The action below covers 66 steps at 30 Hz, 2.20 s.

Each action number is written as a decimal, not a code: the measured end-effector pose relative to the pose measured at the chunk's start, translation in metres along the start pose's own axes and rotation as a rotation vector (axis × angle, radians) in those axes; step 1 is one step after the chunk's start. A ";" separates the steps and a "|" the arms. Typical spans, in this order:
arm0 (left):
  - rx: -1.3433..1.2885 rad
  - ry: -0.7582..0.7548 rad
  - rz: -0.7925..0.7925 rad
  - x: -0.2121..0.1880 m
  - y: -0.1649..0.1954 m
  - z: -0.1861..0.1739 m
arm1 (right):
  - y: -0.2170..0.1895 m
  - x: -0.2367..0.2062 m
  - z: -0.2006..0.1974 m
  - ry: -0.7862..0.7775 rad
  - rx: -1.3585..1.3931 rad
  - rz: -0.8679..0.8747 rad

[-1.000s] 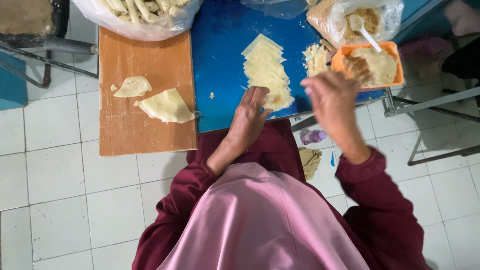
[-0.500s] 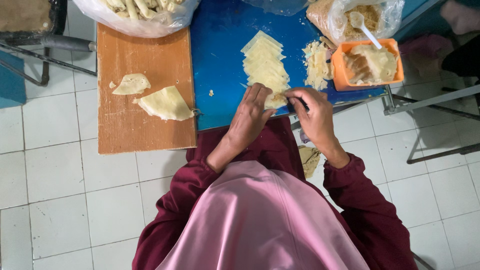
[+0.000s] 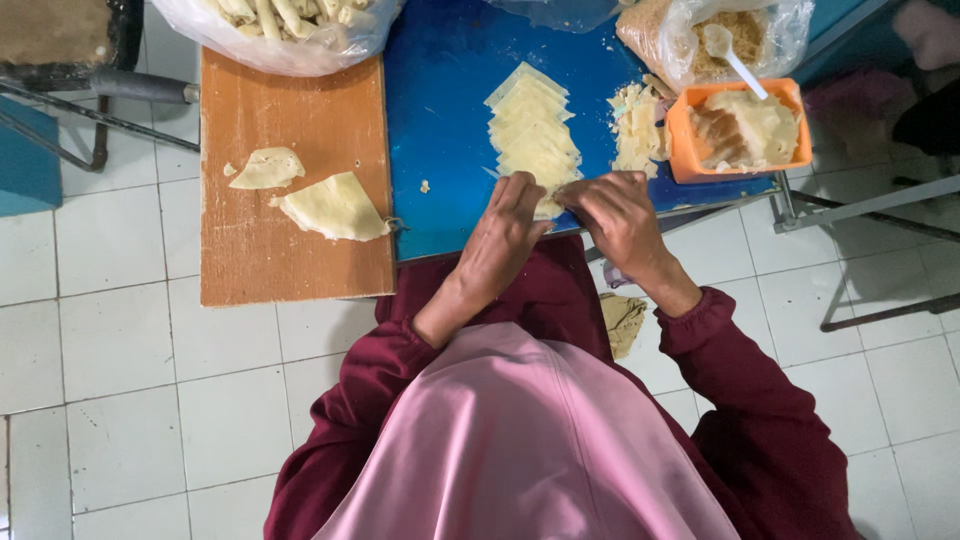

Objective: The person sits at a blue table folding thin pastry wrappers around a filling. They take a wrapper, spoon filling from an orange container onto it, fold the wrapper over the filling, and set the finished filled pastry aside, repeating the cycle while finished rolled pastries accumulate in a plastic bag on the table.

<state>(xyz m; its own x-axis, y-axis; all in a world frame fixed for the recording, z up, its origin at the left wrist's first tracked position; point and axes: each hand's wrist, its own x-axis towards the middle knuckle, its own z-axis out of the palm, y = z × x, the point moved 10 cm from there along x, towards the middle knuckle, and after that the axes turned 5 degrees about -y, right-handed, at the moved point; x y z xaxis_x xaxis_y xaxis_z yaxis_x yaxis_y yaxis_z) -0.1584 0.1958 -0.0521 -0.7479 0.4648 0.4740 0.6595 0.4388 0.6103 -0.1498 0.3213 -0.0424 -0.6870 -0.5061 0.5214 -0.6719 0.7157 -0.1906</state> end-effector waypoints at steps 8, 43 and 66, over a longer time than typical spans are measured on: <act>0.152 0.097 -0.045 0.013 -0.003 -0.005 | 0.021 0.020 0.002 -0.026 0.173 0.179; 0.030 0.032 0.002 0.033 -0.020 -0.011 | 0.023 0.033 0.008 -0.111 0.235 0.123; 0.281 0.024 0.014 -0.013 0.004 -0.012 | 0.013 0.029 0.044 -0.217 -0.501 0.117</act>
<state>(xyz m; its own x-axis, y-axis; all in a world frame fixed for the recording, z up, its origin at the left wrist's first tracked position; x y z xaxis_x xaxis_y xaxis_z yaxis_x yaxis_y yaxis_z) -0.1473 0.1822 -0.0483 -0.7381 0.4555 0.4977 0.6623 0.6300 0.4056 -0.1905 0.2944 -0.0667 -0.8261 -0.4587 0.3272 -0.4100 0.8877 0.2094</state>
